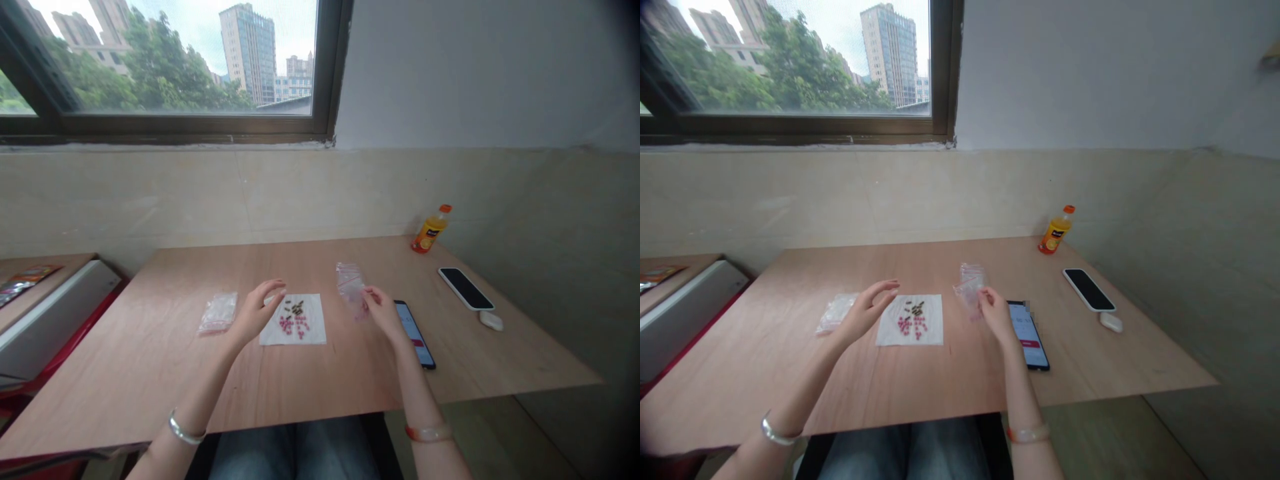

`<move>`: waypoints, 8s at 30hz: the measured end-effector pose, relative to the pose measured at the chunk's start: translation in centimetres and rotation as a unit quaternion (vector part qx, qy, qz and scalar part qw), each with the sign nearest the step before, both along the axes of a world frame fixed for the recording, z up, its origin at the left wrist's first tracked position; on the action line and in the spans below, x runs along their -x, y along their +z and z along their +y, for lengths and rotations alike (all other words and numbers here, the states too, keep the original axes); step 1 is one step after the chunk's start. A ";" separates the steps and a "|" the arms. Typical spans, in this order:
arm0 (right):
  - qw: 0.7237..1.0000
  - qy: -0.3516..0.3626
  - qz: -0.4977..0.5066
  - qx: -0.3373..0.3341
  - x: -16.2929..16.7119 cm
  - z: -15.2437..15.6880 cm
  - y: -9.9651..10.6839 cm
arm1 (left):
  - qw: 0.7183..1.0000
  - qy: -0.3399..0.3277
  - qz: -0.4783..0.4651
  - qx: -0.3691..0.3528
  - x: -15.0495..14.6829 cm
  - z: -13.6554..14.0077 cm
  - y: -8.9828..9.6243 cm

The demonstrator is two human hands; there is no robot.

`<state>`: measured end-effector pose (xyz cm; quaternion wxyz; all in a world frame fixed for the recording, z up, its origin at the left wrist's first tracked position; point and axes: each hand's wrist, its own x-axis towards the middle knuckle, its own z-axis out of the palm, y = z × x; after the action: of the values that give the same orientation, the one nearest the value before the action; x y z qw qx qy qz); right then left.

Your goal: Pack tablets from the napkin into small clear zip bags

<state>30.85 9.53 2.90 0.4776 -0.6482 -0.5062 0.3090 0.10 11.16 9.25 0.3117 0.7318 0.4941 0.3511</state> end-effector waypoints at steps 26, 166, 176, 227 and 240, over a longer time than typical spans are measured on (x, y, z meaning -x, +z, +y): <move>0.946 0.272 0.166 0.064 7.6 -5.7 5.5 | 0.893 -0.207 -0.208 0.341 -2.4 -4.6 1.3; 0.822 0.264 0.474 0.175 13.2 -12.3 5.1 | 0.844 -0.167 -0.312 0.402 -2.8 -11.1 -0.3; 0.841 0.242 0.448 0.180 13.2 -12.5 5.6 | 0.857 -0.203 -0.276 0.385 -2.4 -11.0 1.3; 0.956 0.225 0.070 0.175 12.3 -8.4 5.8 | 0.956 -0.141 -0.081 0.245 -3.9 -8.6 0.7; 0.981 0.157 0.059 0.102 13.5 -9.5 3.9 | 0.990 0.079 0.093 0.075 -3.5 -9.0 -1.4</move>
<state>17.31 0.03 6.76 0.3832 -0.5869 -0.5383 0.4678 3.62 2.20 7.83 0.2897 0.6948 0.6018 0.2670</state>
